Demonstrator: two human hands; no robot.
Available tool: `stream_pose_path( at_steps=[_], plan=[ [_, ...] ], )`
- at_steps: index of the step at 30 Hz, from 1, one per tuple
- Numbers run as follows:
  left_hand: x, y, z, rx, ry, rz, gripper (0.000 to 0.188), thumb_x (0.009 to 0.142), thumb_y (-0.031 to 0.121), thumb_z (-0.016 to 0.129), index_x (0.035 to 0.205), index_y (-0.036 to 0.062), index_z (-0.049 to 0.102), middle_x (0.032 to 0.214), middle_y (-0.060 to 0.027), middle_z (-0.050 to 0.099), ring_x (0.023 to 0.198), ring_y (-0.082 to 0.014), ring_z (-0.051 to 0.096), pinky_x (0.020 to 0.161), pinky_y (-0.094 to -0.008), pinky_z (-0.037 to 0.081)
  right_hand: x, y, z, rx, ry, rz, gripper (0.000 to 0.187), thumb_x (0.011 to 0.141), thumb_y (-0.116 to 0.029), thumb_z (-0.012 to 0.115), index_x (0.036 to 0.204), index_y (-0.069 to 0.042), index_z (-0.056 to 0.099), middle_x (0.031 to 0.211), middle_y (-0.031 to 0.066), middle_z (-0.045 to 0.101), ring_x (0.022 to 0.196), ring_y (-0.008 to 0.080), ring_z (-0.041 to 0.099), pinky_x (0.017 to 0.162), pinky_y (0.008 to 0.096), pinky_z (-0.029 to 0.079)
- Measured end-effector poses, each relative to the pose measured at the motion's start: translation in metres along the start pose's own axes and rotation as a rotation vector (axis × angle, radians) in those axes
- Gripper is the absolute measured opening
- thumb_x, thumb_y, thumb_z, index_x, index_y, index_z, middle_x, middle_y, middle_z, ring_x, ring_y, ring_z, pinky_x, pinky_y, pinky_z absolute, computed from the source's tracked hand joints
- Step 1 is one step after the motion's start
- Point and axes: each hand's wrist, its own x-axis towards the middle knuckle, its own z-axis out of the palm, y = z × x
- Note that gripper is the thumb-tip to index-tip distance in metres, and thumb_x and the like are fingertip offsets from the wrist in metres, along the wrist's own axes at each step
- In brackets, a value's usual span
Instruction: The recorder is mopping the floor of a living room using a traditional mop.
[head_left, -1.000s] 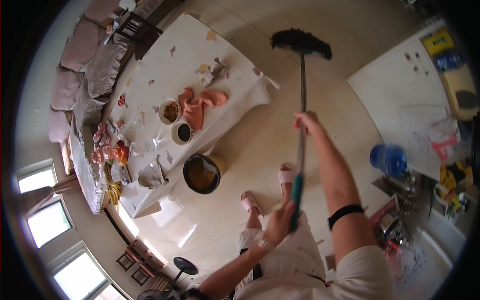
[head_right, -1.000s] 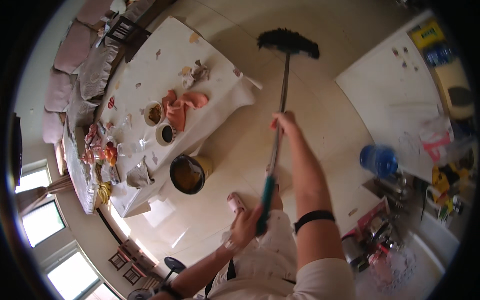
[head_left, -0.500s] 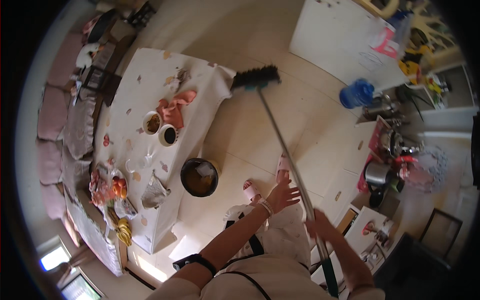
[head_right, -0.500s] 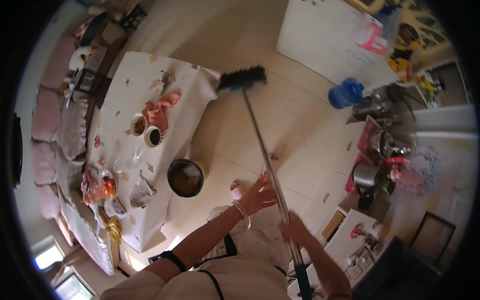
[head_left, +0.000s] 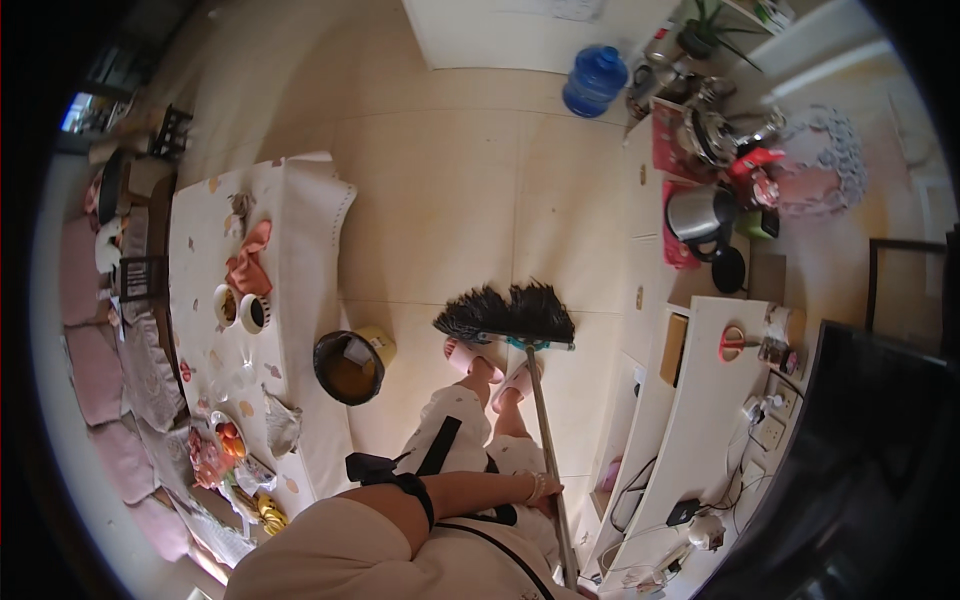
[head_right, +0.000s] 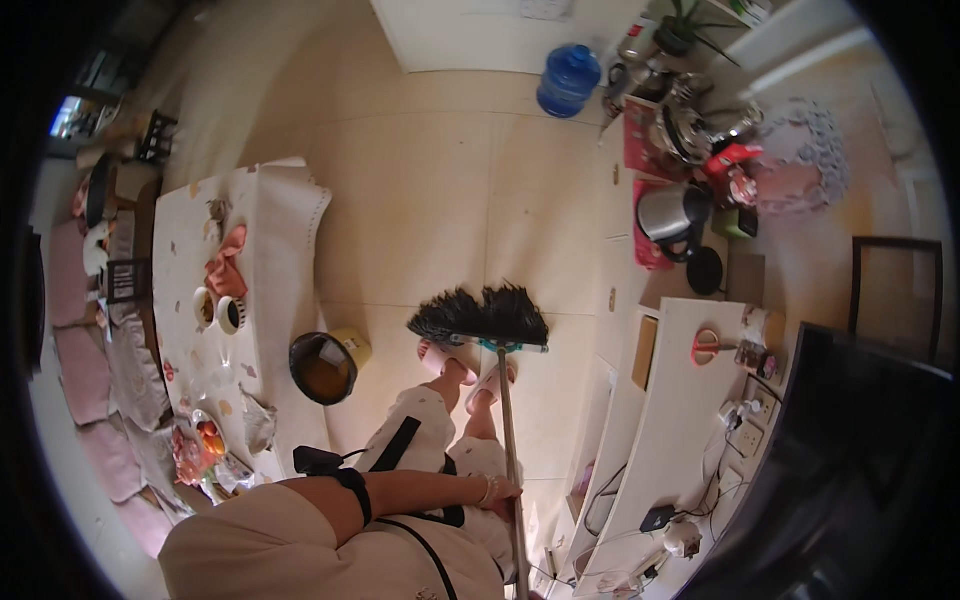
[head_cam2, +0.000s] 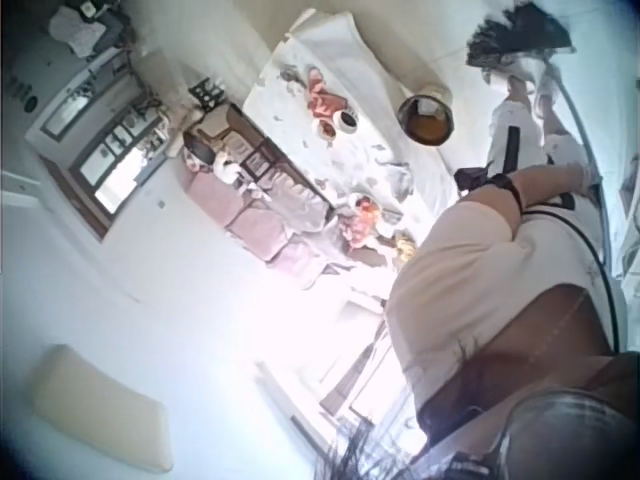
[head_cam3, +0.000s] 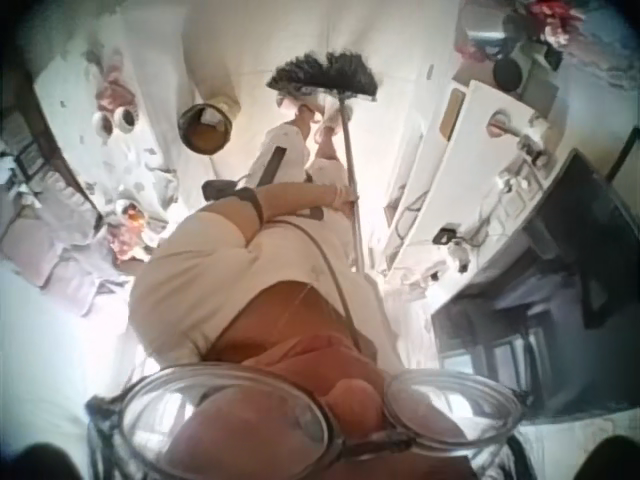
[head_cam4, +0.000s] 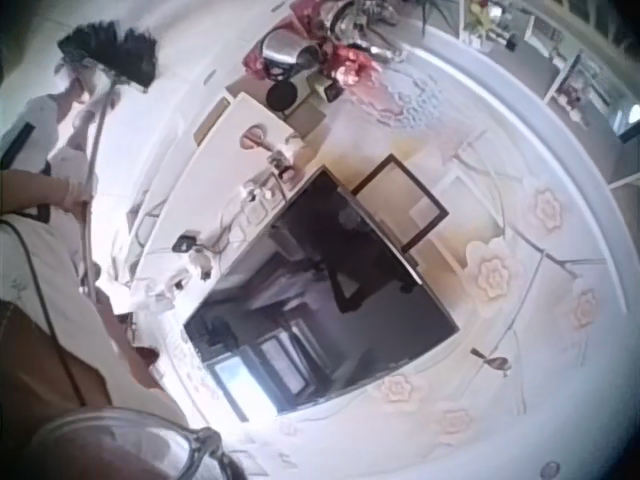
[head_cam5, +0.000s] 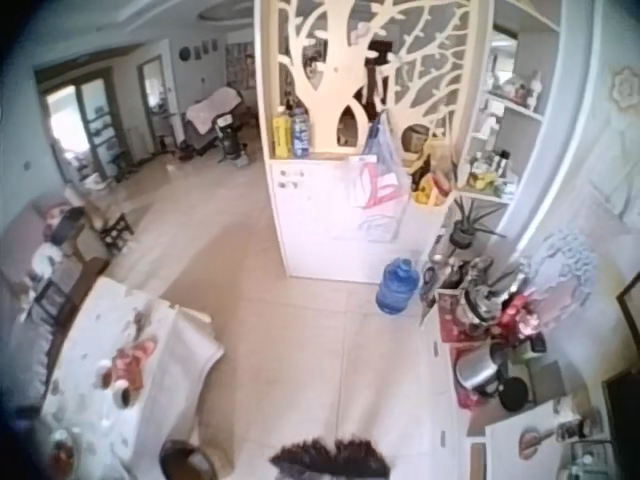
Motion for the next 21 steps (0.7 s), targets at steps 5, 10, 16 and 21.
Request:
stream_pose_path(
  at_steps=[5,10,16,21],
  plan=[
    [0.058,-0.025,0.042,-0.558,0.122,-0.582,0.033,0.074,0.025,0.059,0.096,0.0005,0.053,0.089,-0.0133,0.060,0.082,-0.0253,0.059,0.071,-0.0348,0.049,0.013,0.018,0.012,0.274,-0.037,0.100,0.047,0.075,-0.009,0.058,0.119,-0.007,0.043,0.085,0.0074,0.050,0.070,0.0166,0.049,0.061,0.0253,0.045],
    [0.073,-0.012,0.024,-1.522,0.296,-0.874,0.032,0.079,0.030,0.054,0.096,0.0018,0.056,0.087,-0.0105,0.061,0.084,-0.0235,0.059,0.070,-0.0345,0.049,0.042,0.021,0.002,0.445,-0.079,0.124,0.050,0.074,-0.011,0.061,0.121,-0.009,0.042,0.089,0.0069,0.050,0.069,0.0162,0.049,0.063,0.0262,0.046],
    [0.103,-0.033,-0.029,-1.511,0.518,-0.875,0.028,0.081,0.028,0.054,0.088,0.0007,0.057,0.084,-0.0114,0.061,0.083,-0.0240,0.060,0.069,-0.0432,0.050,0.066,-0.046,-0.034,0.594,0.012,0.123,0.028,0.078,-0.011,0.055,0.104,-0.008,0.043,0.079,0.0058,0.049,0.056,0.0144,0.047,0.051,0.0256,0.043],
    [0.145,-0.014,-0.117,-1.377,0.700,-0.581,0.029,0.077,0.026,0.060,0.080,-0.0024,0.053,0.072,-0.0144,0.059,0.060,-0.0256,0.061,0.053,-0.0411,0.054,0.118,-0.077,-0.115,0.180,0.072,-0.051,0.016,0.077,-0.014,0.059,0.085,-0.011,0.046,0.060,0.0014,0.046,0.043,0.0108,0.045,0.032,0.0233,0.036]
  ],
)
